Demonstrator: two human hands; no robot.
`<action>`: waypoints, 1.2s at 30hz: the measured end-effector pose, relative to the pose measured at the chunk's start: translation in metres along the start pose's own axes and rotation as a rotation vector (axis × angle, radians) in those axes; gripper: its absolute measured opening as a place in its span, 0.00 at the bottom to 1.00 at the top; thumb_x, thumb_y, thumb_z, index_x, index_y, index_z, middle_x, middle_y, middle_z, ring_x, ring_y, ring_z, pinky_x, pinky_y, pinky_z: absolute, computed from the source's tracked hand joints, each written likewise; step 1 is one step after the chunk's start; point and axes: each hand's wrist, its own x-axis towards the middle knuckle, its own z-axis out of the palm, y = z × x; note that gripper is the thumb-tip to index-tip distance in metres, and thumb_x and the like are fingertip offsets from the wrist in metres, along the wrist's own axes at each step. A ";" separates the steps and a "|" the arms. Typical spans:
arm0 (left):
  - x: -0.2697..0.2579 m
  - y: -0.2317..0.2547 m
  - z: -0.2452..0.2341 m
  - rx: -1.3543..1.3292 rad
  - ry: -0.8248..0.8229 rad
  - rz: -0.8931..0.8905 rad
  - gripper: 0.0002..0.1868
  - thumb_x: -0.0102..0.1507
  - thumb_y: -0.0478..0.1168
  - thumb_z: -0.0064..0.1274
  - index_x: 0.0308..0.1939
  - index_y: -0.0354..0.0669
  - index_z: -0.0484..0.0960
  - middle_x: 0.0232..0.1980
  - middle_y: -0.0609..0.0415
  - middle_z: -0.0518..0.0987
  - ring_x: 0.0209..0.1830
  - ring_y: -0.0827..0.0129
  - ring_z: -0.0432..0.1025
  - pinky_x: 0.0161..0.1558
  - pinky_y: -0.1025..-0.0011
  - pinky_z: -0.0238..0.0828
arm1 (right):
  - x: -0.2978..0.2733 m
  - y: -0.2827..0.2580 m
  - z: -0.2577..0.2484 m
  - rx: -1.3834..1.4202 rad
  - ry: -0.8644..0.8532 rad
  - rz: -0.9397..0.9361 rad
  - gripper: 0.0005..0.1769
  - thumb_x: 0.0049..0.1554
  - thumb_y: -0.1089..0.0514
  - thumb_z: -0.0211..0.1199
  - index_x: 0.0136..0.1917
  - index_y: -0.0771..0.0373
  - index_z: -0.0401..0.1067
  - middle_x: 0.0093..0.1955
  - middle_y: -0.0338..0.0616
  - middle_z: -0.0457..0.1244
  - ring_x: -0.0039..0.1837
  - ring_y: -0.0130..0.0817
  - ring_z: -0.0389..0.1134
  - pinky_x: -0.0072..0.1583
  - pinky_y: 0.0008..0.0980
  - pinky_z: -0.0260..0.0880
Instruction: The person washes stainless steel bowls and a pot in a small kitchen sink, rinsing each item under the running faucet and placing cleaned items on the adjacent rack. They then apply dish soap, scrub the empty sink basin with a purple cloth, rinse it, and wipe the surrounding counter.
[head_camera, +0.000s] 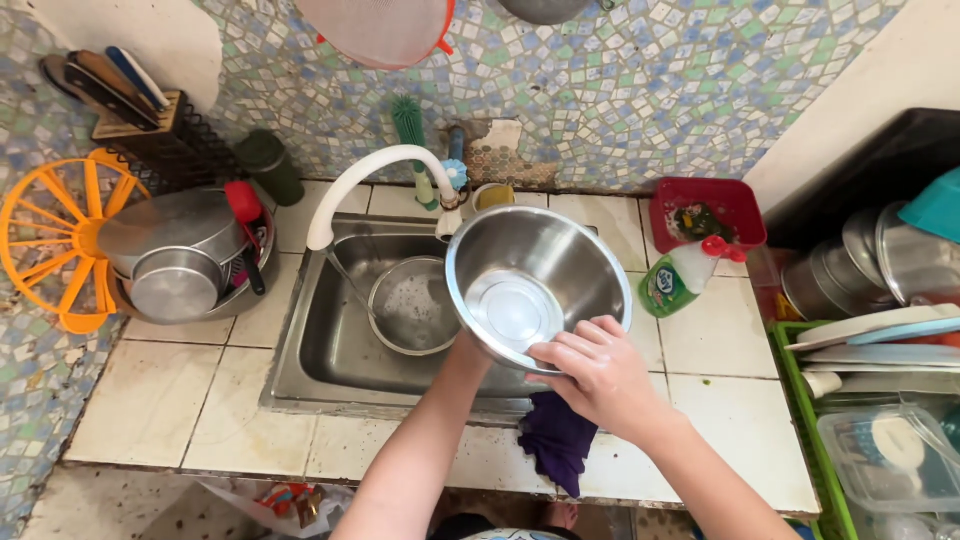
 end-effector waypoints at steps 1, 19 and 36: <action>0.001 -0.004 -0.002 0.001 -0.002 0.000 0.29 0.67 0.50 0.62 0.64 0.34 0.74 0.58 0.45 0.80 0.57 0.60 0.77 0.59 0.59 0.78 | 0.000 0.001 0.000 0.000 0.002 0.000 0.17 0.50 0.51 0.73 0.51 0.56 0.75 0.37 0.34 0.65 0.41 0.36 0.64 0.50 0.38 0.60; -0.003 0.023 0.010 -1.142 0.369 -0.290 0.36 0.74 0.62 0.27 0.76 0.41 0.64 0.74 0.42 0.69 0.72 0.46 0.66 0.70 0.46 0.65 | -0.028 0.062 0.050 1.010 0.326 0.753 0.17 0.59 0.51 0.67 0.58 0.62 0.75 0.51 0.38 0.69 0.54 0.28 0.68 0.59 0.31 0.67; -0.007 0.051 0.011 -1.100 0.411 -0.587 0.64 0.56 0.87 0.18 0.78 0.40 0.54 0.80 0.37 0.55 0.80 0.37 0.47 0.72 0.32 0.38 | -0.027 0.076 0.036 1.514 0.716 1.017 0.20 0.64 0.48 0.56 0.65 0.58 0.67 0.63 0.41 0.67 0.64 0.35 0.68 0.68 0.42 0.66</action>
